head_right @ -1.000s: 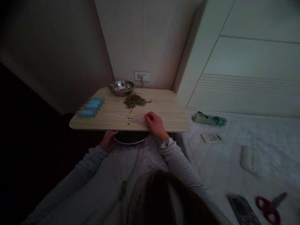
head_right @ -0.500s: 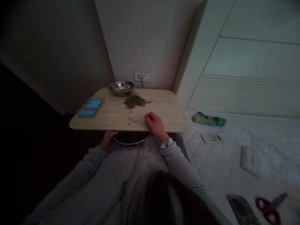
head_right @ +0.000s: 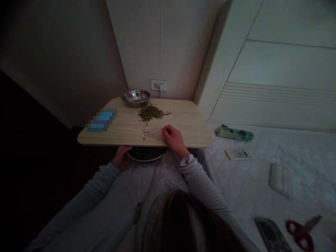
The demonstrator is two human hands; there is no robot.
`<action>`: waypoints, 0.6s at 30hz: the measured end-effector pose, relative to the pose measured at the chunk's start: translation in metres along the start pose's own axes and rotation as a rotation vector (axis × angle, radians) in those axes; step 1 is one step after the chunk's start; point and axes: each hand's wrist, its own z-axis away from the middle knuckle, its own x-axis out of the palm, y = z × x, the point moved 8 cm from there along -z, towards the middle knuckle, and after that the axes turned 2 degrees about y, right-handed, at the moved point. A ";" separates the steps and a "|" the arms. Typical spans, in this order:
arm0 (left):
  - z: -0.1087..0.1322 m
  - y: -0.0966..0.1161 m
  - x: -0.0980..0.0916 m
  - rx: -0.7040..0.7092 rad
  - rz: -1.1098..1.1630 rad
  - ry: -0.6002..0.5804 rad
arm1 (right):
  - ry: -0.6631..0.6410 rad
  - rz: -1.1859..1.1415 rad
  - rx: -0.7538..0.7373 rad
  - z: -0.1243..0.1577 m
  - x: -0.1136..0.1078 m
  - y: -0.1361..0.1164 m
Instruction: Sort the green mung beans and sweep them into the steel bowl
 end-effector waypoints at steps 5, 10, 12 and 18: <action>0.003 0.001 0.001 0.000 -0.002 0.024 | 0.001 -0.006 -0.009 0.000 0.000 0.000; 0.001 0.001 0.001 0.009 -0.014 0.002 | 0.002 0.004 -0.005 -0.001 0.000 0.002; 0.001 0.001 0.001 0.008 -0.009 -0.006 | 0.006 0.005 -0.006 -0.001 0.000 0.002; 0.002 0.002 0.001 0.010 0.007 0.004 | 0.002 -0.003 -0.010 0.000 0.001 0.002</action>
